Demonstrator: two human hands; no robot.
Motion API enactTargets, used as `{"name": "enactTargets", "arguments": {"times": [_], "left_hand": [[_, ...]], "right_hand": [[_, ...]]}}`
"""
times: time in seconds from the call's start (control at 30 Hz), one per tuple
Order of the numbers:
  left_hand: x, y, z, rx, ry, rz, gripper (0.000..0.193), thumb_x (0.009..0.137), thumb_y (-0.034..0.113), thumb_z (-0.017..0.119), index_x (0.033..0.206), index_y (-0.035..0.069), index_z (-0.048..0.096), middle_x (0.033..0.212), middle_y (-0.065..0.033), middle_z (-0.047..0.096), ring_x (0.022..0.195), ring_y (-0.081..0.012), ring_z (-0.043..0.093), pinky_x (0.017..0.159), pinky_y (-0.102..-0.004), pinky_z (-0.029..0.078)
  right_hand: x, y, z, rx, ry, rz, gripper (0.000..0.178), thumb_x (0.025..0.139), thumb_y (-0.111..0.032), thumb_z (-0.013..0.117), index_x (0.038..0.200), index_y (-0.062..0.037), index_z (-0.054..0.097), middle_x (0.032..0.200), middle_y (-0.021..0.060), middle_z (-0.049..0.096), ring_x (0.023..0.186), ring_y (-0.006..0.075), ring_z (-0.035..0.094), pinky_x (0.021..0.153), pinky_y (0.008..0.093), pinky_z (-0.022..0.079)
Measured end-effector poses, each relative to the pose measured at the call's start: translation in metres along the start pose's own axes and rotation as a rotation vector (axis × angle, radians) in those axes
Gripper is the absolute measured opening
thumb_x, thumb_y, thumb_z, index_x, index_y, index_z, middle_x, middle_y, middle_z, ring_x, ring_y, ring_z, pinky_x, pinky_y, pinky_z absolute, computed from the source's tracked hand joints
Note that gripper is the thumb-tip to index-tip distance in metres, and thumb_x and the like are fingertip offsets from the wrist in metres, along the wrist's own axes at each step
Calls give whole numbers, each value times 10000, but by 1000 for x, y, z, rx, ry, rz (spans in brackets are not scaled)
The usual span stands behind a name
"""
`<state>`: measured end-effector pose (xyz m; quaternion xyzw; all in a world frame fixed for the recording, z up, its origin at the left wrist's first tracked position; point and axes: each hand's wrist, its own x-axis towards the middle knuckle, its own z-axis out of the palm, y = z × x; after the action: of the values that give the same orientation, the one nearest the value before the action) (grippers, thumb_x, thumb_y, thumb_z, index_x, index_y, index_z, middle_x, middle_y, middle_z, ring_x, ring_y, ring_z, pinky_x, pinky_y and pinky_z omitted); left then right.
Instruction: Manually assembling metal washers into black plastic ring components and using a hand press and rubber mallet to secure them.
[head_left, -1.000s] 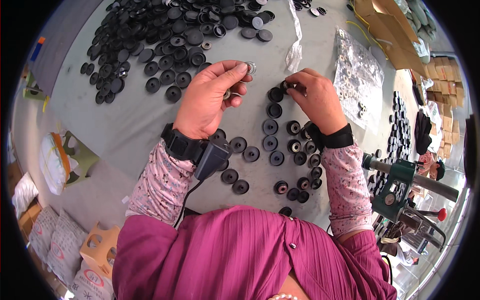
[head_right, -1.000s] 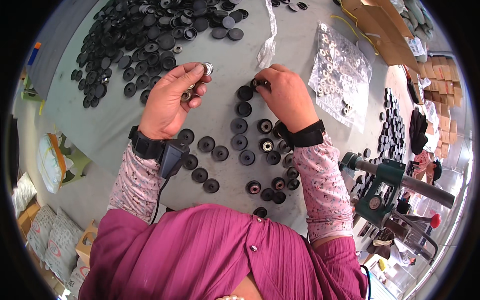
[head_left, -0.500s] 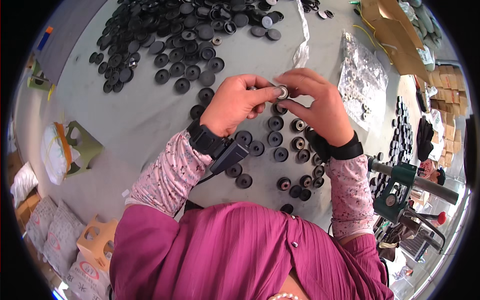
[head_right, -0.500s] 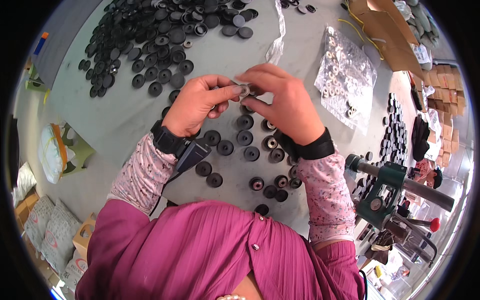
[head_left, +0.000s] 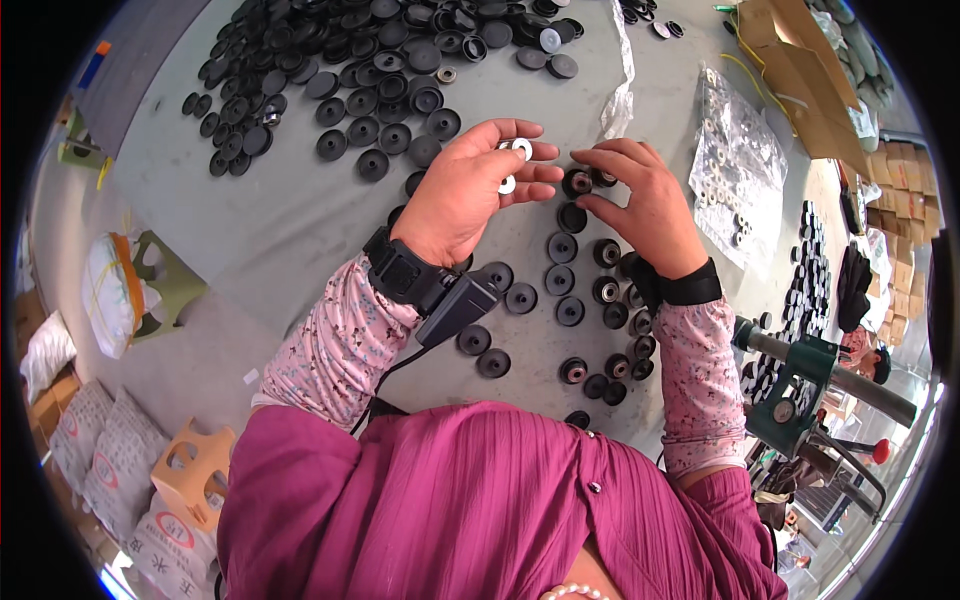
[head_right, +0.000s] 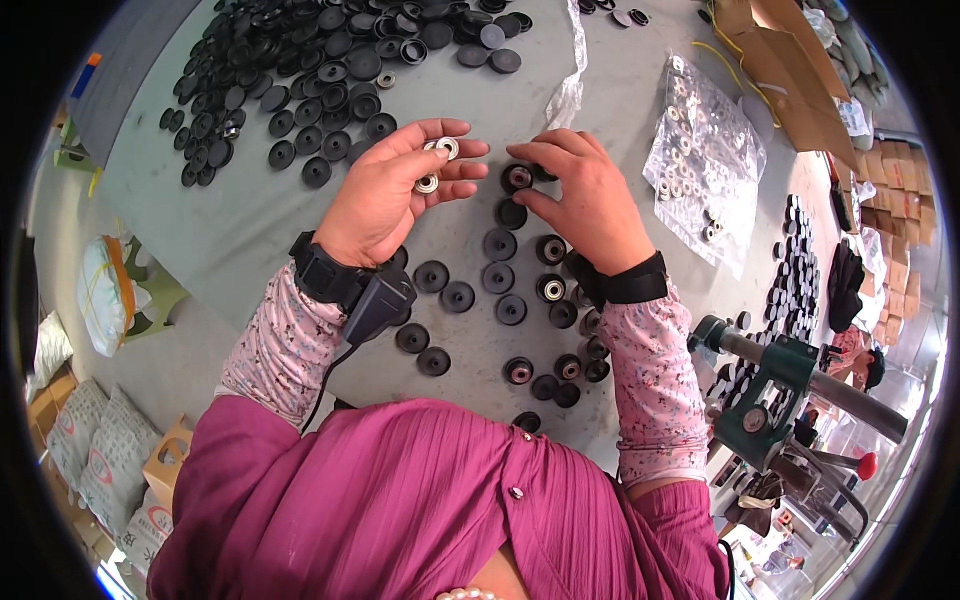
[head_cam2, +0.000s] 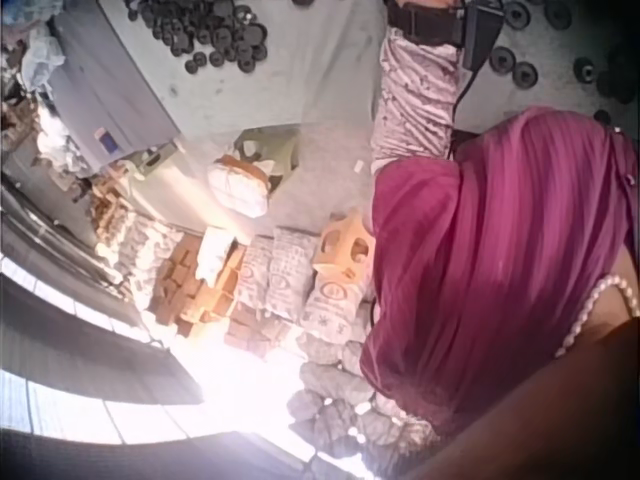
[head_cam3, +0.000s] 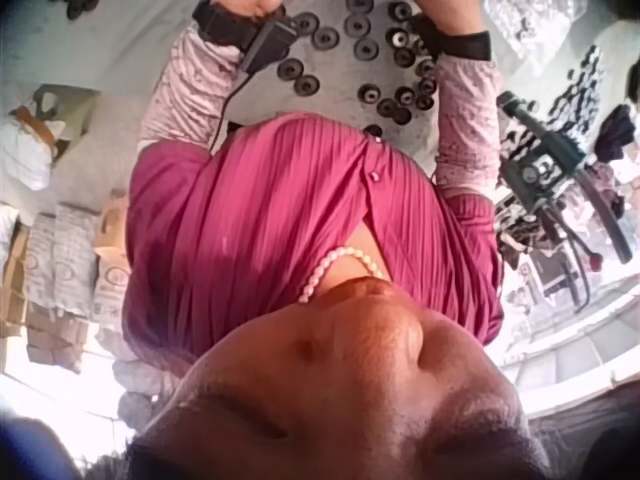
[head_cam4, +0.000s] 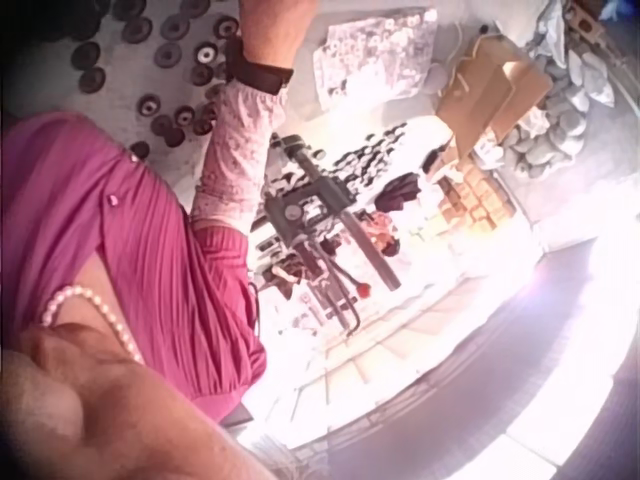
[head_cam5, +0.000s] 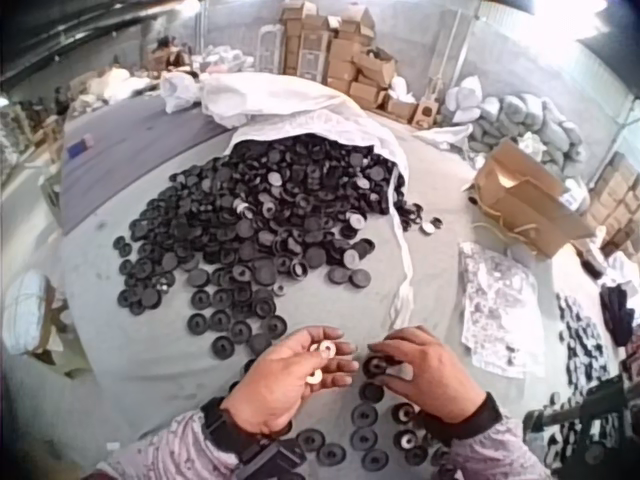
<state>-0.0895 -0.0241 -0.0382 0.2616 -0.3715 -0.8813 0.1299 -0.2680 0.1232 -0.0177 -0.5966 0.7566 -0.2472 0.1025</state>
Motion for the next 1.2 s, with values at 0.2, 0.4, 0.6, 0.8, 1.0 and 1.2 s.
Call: {"name": "enactTargets", "arguments": {"times": [0.2, 0.4, 0.6, 0.8, 1.0, 1.2], "left_hand": [[0, 0, 1, 42, -2, -25, 321, 1076, 145, 555, 1368, 12, 565, 1275, -142, 699, 1096, -194, 695, 915, -315, 564], [1, 1, 0, 116, -59, -45, 272, 1065, 177, 604, 1310, 73, 661, 1235, -65, 732, 1069, -147, 698, 868, -278, 537], [2, -7, -4, 148, -52, -30, 255, 1040, 193, 657, 1257, 71, 717, 1141, -12, 720, 991, -109, 682, 834, -259, 539], [2, -4, -1, 163, -110, -82, 258, 1022, 243, 693, 1212, 69, 720, 1051, 6, 694, 921, -92, 666, 750, -253, 546], [-3, -11, 8, 362, -175, -82, 318, 976, 313, 761, 1115, 31, 711, 853, 18, 651, 700, -45, 577, 542, -206, 445], [-3, -11, 7, 485, -232, -31, 261, 963, 248, 777, 1079, 23, 716, 719, 57, 603, 590, -13, 482, 506, -191, 339]], "right_hand": [[-10, 6, 0, -127, -25, -134, 287, 808, -95, 789, 1094, -110, 780, 1081, 38, 725, 1100, 274, 629, 952, 399, 524], [-25, -1, 14, -242, 123, -138, 244, 815, -89, 770, 1058, -111, 773, 1076, 22, 721, 1092, 265, 628, 956, 406, 506], [-15, -2, 2, -196, 13, -99, 222, 829, -85, 760, 1047, -84, 720, 1024, 51, 695, 1057, 301, 619, 945, 422, 494], [-18, -5, 4, -130, 74, -94, 231, 841, -94, 765, 1061, -78, 697, 1029, 69, 694, 1044, 313, 620, 935, 427, 495], [-19, -37, -4, 121, 139, -66, 273, 835, -41, 781, 1092, -44, 689, 1045, 91, 702, 941, 295, 683, 825, 390, 550], [-31, -47, -10, 340, 66, 114, 358, 816, -36, 824, 1155, -26, 708, 989, 79, 682, 831, 214, 701, 758, 333, 562]]}}
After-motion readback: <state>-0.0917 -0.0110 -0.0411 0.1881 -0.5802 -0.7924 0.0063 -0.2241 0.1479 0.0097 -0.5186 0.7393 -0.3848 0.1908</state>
